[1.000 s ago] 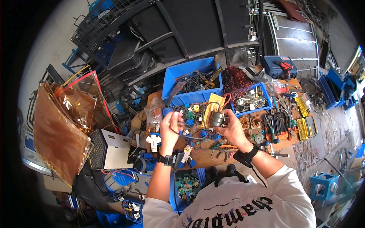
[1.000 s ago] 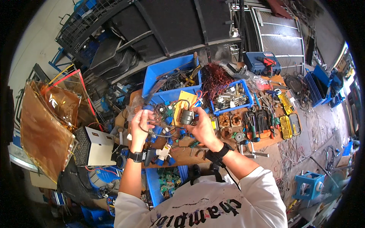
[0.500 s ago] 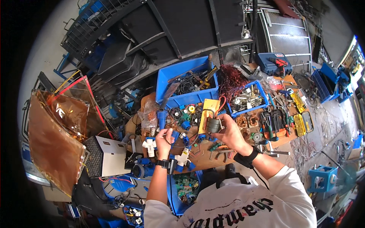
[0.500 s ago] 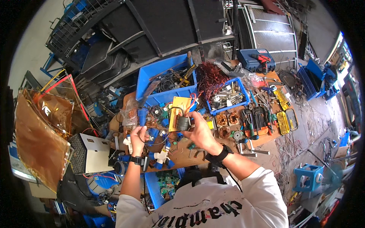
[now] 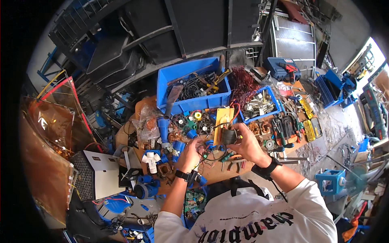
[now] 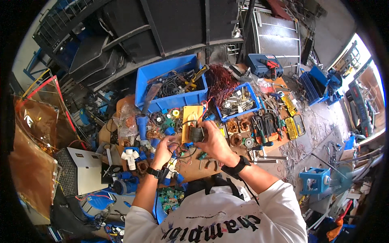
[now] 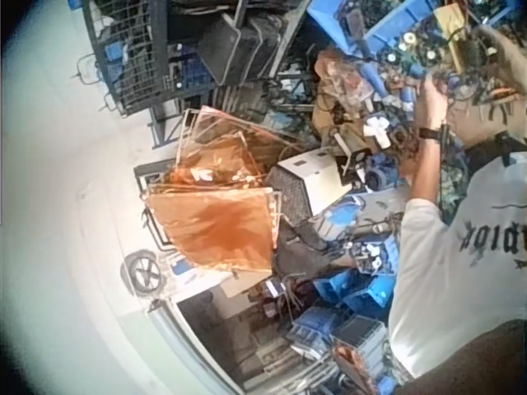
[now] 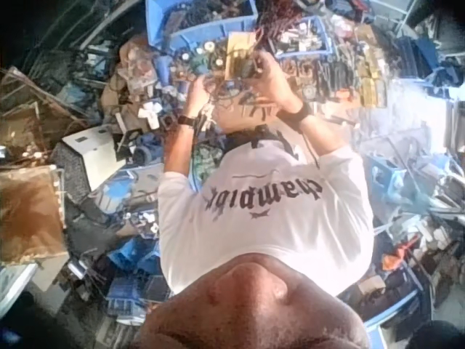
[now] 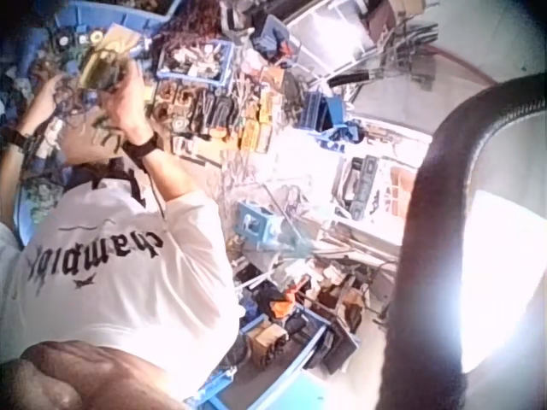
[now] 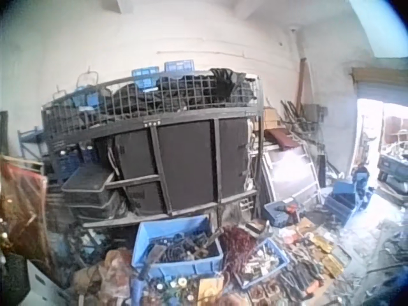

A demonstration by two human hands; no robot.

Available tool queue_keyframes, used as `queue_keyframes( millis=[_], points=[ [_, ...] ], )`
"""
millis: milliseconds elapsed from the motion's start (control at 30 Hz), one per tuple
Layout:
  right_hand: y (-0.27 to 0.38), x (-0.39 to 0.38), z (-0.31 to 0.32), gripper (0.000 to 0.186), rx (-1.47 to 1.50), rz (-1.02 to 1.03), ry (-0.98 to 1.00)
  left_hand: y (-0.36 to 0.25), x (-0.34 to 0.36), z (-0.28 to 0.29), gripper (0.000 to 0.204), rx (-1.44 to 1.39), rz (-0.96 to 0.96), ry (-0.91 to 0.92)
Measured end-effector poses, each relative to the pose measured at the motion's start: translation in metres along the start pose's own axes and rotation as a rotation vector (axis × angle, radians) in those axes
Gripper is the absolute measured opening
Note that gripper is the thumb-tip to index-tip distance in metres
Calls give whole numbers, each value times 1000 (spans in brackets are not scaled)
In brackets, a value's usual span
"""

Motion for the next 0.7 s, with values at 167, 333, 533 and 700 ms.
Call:
queue_keyframes(
  millis=[167, 333, 533, 700],
  points=[
    [-5, 6, -15, 56, -19, -5, -17, 26, -6, 0, 39, 195, -45, -3],
    [-25, 11, -27, 57, -23, -101, -5, 57, -16, -25, 37, -7, 76, 140],
    [-35, 14, -28, 55, -16, -140, -62, 72, -17, -46, 32, -47, -4, 144],
    [-32, 13, -21, 55, -37, -147, -91, 42, 1, -22, 31, -207, -4, 80]
  ],
)
Point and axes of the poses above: each hand's wrist, its own x-axis towards the middle knuckle, its own z-axis out of the back of the hand, y = z × x, the point moved 5 cm from there along x, towards the middle knuckle, and after that the axes turned 12 degrees about x, right-handed, at the moved point
